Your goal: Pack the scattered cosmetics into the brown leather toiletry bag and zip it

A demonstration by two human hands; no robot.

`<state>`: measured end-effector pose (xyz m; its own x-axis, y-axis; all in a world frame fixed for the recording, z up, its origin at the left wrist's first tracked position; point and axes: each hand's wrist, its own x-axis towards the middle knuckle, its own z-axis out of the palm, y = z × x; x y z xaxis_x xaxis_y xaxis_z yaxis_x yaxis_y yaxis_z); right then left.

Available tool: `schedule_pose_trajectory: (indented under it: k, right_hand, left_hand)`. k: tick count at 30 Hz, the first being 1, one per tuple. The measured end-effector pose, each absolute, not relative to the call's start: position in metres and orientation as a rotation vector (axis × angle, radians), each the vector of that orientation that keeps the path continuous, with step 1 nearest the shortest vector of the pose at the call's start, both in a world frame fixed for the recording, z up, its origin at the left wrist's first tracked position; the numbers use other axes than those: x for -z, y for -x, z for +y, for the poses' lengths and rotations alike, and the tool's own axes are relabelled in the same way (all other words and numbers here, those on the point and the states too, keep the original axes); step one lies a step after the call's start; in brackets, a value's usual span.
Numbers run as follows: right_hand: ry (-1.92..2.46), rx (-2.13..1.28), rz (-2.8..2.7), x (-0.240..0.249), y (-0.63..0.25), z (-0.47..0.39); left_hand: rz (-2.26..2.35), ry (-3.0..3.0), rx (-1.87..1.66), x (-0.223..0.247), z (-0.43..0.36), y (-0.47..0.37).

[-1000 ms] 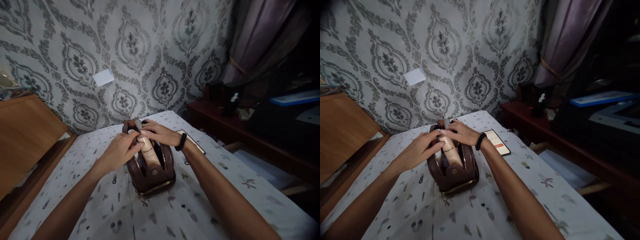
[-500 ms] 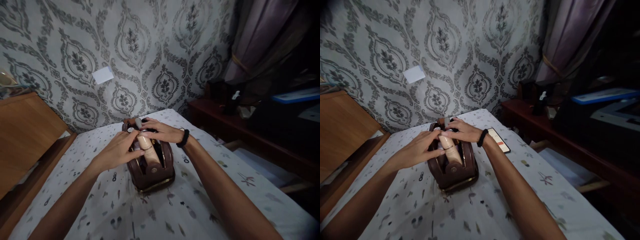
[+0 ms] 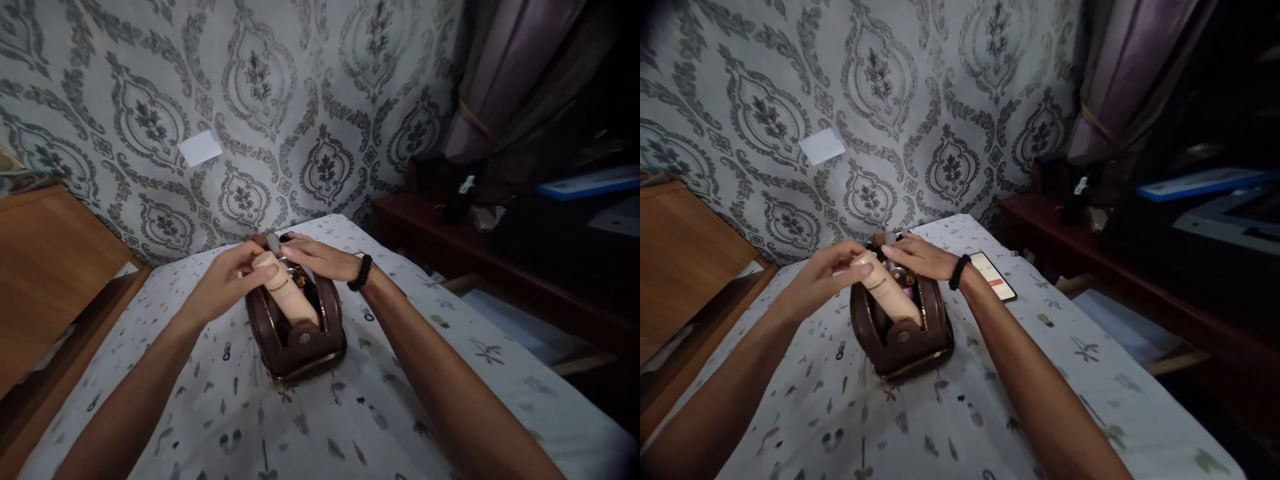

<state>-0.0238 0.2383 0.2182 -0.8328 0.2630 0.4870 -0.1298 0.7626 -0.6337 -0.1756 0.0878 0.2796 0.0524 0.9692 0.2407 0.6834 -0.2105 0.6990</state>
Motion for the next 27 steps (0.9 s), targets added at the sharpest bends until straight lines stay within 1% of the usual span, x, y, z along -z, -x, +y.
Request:
schedule_pose_trajectory:
  k: [4,8,12,16,19,21,25,27]
  right_hand:
    - [0.085,-0.935,-2.416,-0.219,0.023,0.239]
    - [0.058,-0.931,-2.318,-0.225,0.023,0.232]
    - [0.126,-1.093,-2.140,-0.234,0.024,0.214]
    - [0.152,-1.365,-1.844,-0.236,0.028,0.202]
    - [0.205,-1.429,-1.593,-0.237,0.028,0.206]
    - [0.288,-1.409,-1.447,-0.237,0.026,0.213]
    - [0.388,-1.332,-1.284,-0.239,0.020,0.223]
    - [0.397,-1.303,-1.233,-0.240,0.019,0.225]
  left_hand:
    - [1.720,-1.849,-1.242,-0.296,0.088,0.179]
    - [1.834,-1.975,-1.155,-0.309,0.102,0.182]
    - [1.731,-2.054,-1.049,-0.310,0.122,0.179]
    - [1.615,-1.958,-1.161,-0.306,0.132,0.175]
    - [1.562,-1.874,-1.218,-0.302,0.126,0.180]
    - [1.601,-1.932,-1.033,-0.299,0.118,0.185]
    - [1.818,-2.281,-0.282,-0.286,0.102,0.178]
    - [1.965,-2.441,-0.016,-0.276,0.100,0.167]
